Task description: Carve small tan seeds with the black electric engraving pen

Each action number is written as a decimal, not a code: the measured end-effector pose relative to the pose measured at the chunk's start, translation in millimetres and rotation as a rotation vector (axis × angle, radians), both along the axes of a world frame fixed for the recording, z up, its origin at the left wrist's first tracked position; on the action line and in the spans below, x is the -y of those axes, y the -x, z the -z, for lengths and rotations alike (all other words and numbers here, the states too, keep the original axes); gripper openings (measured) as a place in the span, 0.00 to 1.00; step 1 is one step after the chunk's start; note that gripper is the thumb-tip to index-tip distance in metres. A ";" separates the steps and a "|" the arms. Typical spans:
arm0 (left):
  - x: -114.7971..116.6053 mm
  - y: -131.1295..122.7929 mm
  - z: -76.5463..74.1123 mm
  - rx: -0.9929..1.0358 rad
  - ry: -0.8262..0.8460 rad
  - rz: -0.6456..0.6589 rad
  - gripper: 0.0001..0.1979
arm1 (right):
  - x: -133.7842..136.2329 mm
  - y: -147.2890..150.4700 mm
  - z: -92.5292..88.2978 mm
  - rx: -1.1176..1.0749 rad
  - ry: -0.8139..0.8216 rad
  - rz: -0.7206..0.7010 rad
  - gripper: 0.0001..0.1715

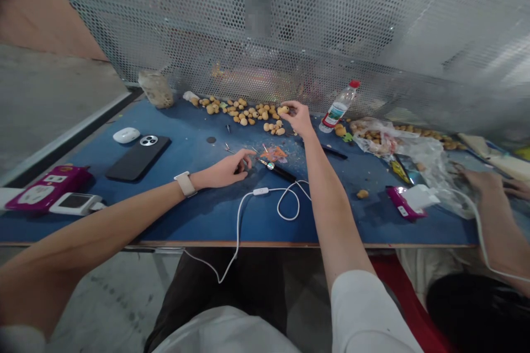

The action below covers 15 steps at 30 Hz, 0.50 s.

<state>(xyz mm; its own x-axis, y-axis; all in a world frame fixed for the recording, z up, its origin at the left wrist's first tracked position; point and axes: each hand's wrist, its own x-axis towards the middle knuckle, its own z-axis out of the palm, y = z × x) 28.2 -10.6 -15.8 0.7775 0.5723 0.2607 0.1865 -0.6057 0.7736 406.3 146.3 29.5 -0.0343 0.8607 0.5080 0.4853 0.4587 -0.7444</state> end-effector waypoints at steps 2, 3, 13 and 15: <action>0.0 0.0 0.2 -0.002 0.000 0.003 0.38 | -2.3 0.0 2.9 0.021 0.011 0.016 0.37; 0.0 0.0 0.3 -0.003 0.000 0.004 0.38 | -3.9 0.4 4.3 0.027 0.014 0.023 0.40; -0.7 0.4 1.0 -0.011 -0.008 0.001 0.38 | -15.8 -1.0 13.5 0.096 0.038 0.098 0.59; -1.5 0.5 1.6 -0.004 -0.012 -0.002 0.38 | -14.5 -4.8 15.3 0.185 0.019 0.182 0.51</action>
<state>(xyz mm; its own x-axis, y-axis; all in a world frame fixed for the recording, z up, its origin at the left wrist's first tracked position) 27.7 -9.1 -17.4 0.7775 0.5706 0.2643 0.1908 -0.6145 0.7655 411.1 160.8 14.2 0.0314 0.8705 0.4912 0.6873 0.3380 -0.6429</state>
